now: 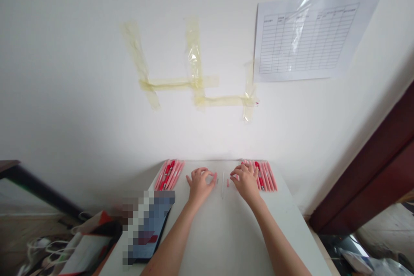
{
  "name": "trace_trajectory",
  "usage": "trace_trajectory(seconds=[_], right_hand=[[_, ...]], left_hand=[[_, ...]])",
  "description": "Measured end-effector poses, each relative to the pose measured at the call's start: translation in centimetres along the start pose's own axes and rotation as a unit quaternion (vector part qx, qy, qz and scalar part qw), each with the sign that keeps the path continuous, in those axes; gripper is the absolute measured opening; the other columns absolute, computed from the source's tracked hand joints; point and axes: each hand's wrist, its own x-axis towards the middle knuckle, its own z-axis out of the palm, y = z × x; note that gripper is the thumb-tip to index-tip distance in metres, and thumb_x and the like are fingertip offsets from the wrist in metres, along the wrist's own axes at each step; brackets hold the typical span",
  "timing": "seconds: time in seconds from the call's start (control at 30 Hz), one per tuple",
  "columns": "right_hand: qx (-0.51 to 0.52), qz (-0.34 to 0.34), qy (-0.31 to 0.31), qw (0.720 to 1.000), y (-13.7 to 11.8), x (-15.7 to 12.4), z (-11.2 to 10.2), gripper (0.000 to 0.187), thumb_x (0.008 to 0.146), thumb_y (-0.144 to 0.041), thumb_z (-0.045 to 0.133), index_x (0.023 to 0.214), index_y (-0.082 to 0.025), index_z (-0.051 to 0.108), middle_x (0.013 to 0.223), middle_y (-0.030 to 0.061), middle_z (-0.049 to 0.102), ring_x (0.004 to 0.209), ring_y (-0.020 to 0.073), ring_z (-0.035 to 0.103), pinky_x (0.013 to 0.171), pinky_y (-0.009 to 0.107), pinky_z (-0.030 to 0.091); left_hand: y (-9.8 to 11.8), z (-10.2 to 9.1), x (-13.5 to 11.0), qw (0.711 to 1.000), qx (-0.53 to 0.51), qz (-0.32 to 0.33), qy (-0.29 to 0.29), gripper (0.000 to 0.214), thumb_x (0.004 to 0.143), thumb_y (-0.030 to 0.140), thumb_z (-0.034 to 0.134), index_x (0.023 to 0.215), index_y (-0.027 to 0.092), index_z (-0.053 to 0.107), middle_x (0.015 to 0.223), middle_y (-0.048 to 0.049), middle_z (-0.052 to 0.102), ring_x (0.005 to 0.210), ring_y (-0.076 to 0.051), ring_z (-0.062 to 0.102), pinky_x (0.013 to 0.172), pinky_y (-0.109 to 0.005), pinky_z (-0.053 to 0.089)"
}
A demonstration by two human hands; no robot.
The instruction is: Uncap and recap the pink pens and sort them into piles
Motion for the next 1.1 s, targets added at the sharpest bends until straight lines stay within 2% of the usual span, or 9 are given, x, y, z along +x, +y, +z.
trace_trajectory(seconds=[0.23,0.43,0.63,0.73,0.87,1.1], right_hand=[[0.008,0.028,0.060,0.998,3.1,-1.1,-0.2,0.022,0.087,-0.038,0.055,0.089,-0.029,0.074,0.107,0.0059,0.067,0.119,0.0307,0.046,0.104,0.056,0.027],[-0.005,0.024,0.088,0.996,3.3,-1.5,-0.3,0.022,0.088,-0.037,0.054,0.089,-0.029,0.074,0.104,0.0054,0.068,0.117,0.0302,0.047,0.104,0.058,0.026],[-0.030,-0.001,0.077,0.997,0.9,-1.4,0.3,0.020,0.088,-0.037,0.056,0.089,-0.029,0.074,0.106,0.0051,0.068,0.118,0.0299,0.046,0.108,0.060,0.021],[-0.039,-0.003,0.047,0.998,-1.0,-1.0,0.5,0.020,0.088,-0.037,0.057,0.084,-0.030,0.074,0.109,0.0050,0.067,0.121,0.0311,0.044,0.109,0.065,0.014],[-0.061,0.016,-0.004,0.998,-3.3,0.1,0.5,0.018,0.087,-0.038,0.061,0.083,-0.029,0.075,0.111,0.0044,0.067,0.123,0.0310,0.042,0.112,0.065,0.006],[-0.117,0.058,-0.077,0.988,-5.3,2.2,0.7,0.026,0.087,-0.042,0.059,0.087,-0.023,0.077,0.115,0.0119,0.065,0.126,0.0356,0.038,0.110,0.068,0.002]], left_hand=[[0.2,0.5,-0.5,0.999,0.005,0.039,-0.021,0.014,0.077,0.024,0.069,0.089,0.031,0.072,0.120,-0.0032,0.061,0.125,-0.027,0.044,0.111,-0.076,0.009],[0.5,0.5,-0.8,0.998,0.026,0.061,-0.021,0.006,0.076,0.025,0.071,0.081,0.029,0.072,0.121,-0.0031,0.061,0.125,-0.028,0.043,0.111,-0.076,0.004],[0.8,0.5,-0.8,0.996,0.045,0.074,-0.012,0.003,0.079,0.028,0.070,0.076,0.028,0.072,0.121,-0.0025,0.061,0.126,-0.028,0.043,0.111,-0.077,0.002],[0.8,0.6,-0.8,0.995,0.054,0.082,-0.005,0.004,0.080,0.028,0.069,0.077,0.028,0.072,0.120,-0.0020,0.062,0.125,-0.027,0.044,0.111,-0.077,0.002],[0.8,0.8,-0.9,0.994,0.059,0.087,-0.002,0.004,0.080,0.026,0.069,0.081,0.028,0.072,0.120,-0.0023,0.062,0.124,-0.027,0.046,0.112,-0.076,0.004],[0.9,0.6,-0.7,0.996,0.059,0.057,0.015,0.015,0.087,0.026,0.060,0.080,0.027,0.073,0.122,-0.0054,0.062,0.124,-0.027,0.046,0.113,-0.075,0.006]])
